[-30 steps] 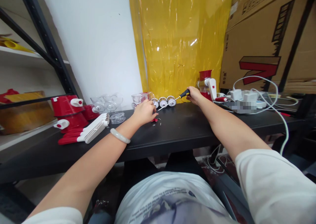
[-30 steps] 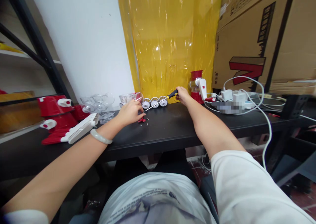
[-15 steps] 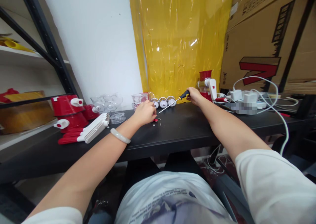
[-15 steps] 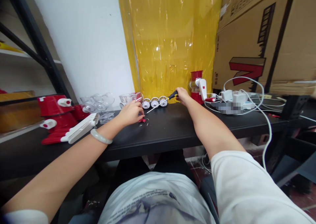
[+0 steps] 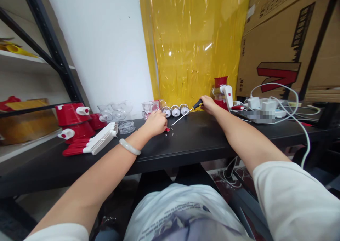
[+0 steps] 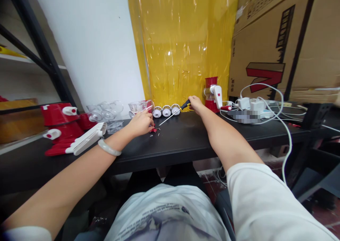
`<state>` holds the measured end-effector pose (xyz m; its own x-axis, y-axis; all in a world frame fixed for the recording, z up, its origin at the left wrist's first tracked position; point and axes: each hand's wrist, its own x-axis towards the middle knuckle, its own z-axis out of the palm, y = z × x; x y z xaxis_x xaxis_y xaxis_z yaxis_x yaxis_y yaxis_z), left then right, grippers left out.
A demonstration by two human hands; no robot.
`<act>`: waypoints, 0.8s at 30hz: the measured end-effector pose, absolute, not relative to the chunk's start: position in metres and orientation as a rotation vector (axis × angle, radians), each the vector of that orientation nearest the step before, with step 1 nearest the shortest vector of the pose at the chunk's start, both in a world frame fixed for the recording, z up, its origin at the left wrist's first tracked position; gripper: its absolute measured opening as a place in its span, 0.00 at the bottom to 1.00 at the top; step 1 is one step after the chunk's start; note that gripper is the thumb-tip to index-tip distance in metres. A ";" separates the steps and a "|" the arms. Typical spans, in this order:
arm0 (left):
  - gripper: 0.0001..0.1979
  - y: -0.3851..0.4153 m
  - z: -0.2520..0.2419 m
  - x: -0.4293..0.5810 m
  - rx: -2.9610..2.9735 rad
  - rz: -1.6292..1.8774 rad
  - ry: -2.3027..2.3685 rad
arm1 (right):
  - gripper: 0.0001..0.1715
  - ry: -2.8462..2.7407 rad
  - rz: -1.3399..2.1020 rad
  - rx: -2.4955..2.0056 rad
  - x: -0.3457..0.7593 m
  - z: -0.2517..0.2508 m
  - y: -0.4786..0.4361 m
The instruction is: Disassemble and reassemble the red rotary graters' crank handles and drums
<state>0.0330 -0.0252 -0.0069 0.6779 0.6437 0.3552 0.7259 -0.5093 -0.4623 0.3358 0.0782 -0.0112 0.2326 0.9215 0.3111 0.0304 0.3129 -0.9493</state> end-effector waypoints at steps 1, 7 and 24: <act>0.10 -0.025 -0.007 0.033 -2.298 -0.182 -1.053 | 0.07 -1.148 0.788 -1.088 0.335 -0.010 0.076; 0.07 -0.027 -0.006 0.034 -2.283 -0.192 -1.063 | 0.09 -1.106 0.754 -1.113 0.331 -0.008 0.073; 0.28 -0.028 0.022 0.006 -2.030 -1.099 -1.251 | 0.08 -1.088 0.736 -1.123 0.332 -0.006 0.069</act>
<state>0.0056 -0.0283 0.0221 0.2483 0.4824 0.8400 0.8953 -0.4454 -0.0088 0.3323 0.0690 -0.0063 0.3316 0.8939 0.3016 0.0528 0.3016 -0.9520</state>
